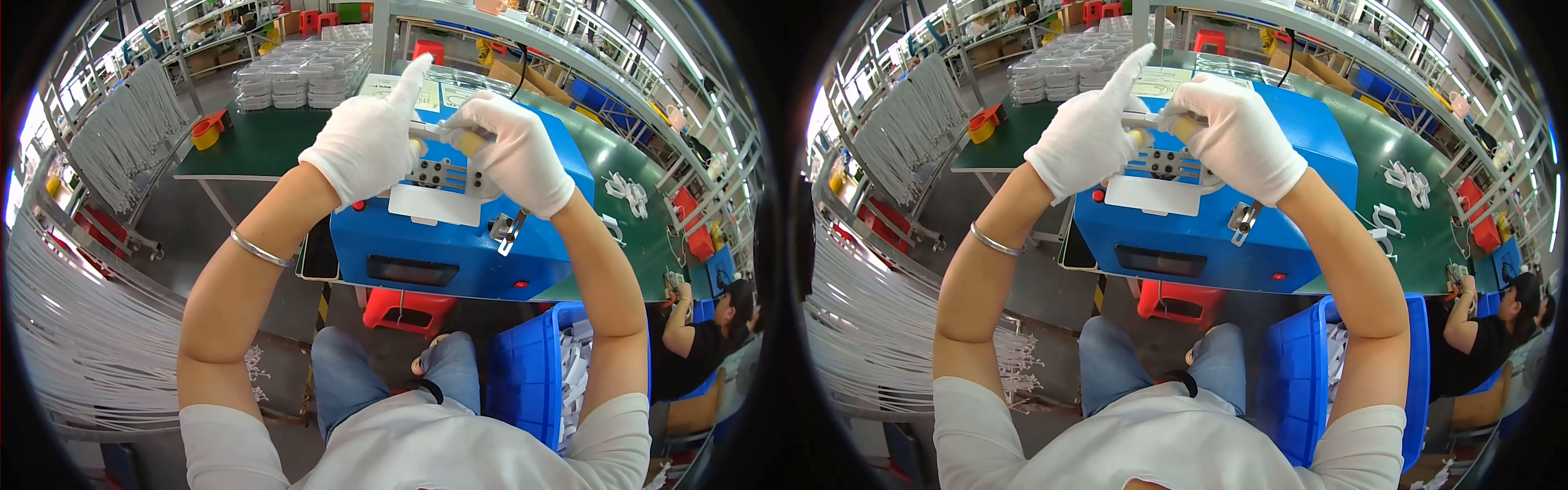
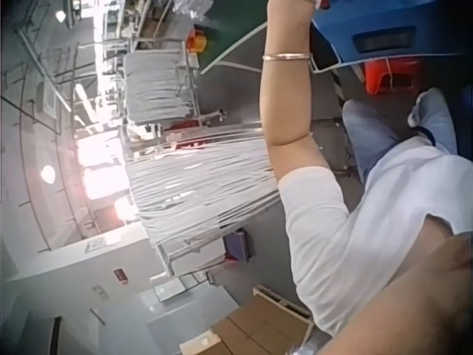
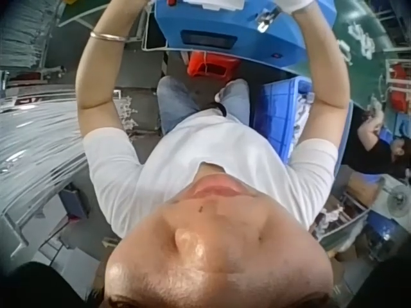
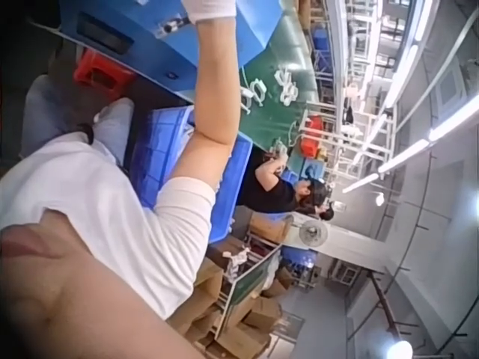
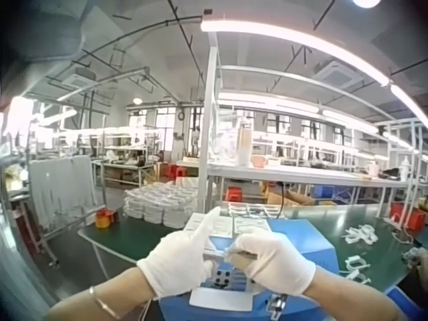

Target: Processing long white cables using a specialized workbench machine and plastic frames.

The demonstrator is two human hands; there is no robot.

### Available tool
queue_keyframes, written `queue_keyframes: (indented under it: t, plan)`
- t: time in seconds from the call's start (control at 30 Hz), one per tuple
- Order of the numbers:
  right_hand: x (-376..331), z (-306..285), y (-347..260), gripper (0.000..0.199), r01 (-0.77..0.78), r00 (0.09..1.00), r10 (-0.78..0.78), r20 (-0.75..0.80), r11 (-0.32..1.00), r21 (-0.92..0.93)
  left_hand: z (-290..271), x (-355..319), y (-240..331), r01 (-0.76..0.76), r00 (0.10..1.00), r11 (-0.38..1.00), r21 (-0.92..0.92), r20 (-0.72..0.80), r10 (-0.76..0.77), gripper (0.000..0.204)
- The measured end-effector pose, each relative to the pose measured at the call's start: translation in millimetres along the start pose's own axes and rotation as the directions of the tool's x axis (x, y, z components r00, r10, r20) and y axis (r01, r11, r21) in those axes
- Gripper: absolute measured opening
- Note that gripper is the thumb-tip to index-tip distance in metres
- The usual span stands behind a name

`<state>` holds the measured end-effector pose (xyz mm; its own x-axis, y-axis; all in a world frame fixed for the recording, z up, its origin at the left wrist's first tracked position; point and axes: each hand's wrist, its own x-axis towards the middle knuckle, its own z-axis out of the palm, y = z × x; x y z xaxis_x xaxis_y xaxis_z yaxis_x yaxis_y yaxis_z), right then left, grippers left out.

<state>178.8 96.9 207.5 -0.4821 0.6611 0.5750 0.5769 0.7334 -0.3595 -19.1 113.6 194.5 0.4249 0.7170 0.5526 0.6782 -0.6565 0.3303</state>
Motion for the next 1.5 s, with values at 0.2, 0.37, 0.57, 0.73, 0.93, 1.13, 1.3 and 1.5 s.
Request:
queue_keyframes:
  t: [0.2,0.37,0.57,0.73,0.93,1.13,1.3,1.5]
  plan:
    - [7,-7,-6,0.016,-0.039,0.997,0.036,0.065,0.998,0.048,5,-3,-8,-0.125,0.989,0.992,0.0,-0.073,0.125,0.034]
    - [9,-7,-3,0.016,-0.014,0.999,0.014,0.043,1.0,-0.018,6,-1,-9,-0.111,0.993,0.991,-0.073,-0.056,0.108,0.031]
    - [-1,1,-7,0.017,0.28,0.957,-0.284,0.061,0.842,-0.461,9,-3,-12,-0.159,0.98,0.987,-0.03,-0.128,0.154,0.024]
    - [10,-8,-9,0.018,0.019,0.999,-0.009,0.05,0.979,-0.204,9,-1,-12,-0.186,0.972,0.982,-0.024,-0.149,0.18,0.015]
    - [25,-3,-5,0.019,-0.424,0.874,0.377,0.306,0.9,0.102,6,-4,-11,-0.168,0.976,0.985,-0.039,-0.148,0.161,0.016]
    - [-10,-11,29,0.05,-0.37,0.929,0.288,0.232,0.738,0.565,26,-51,-26,-0.108,0.752,0.976,-0.191,-0.657,-0.046,0.024]
    - [-12,-12,13,0.056,-0.349,0.929,0.226,0.293,0.795,0.495,56,-72,-3,-0.168,0.83,0.694,-0.7,-0.481,-0.284,0.035]
    - [-14,-10,9,0.042,-0.304,0.941,0.207,0.266,0.863,0.403,76,-93,14,-0.122,0.693,0.551,-0.826,-0.468,-0.548,0.031]
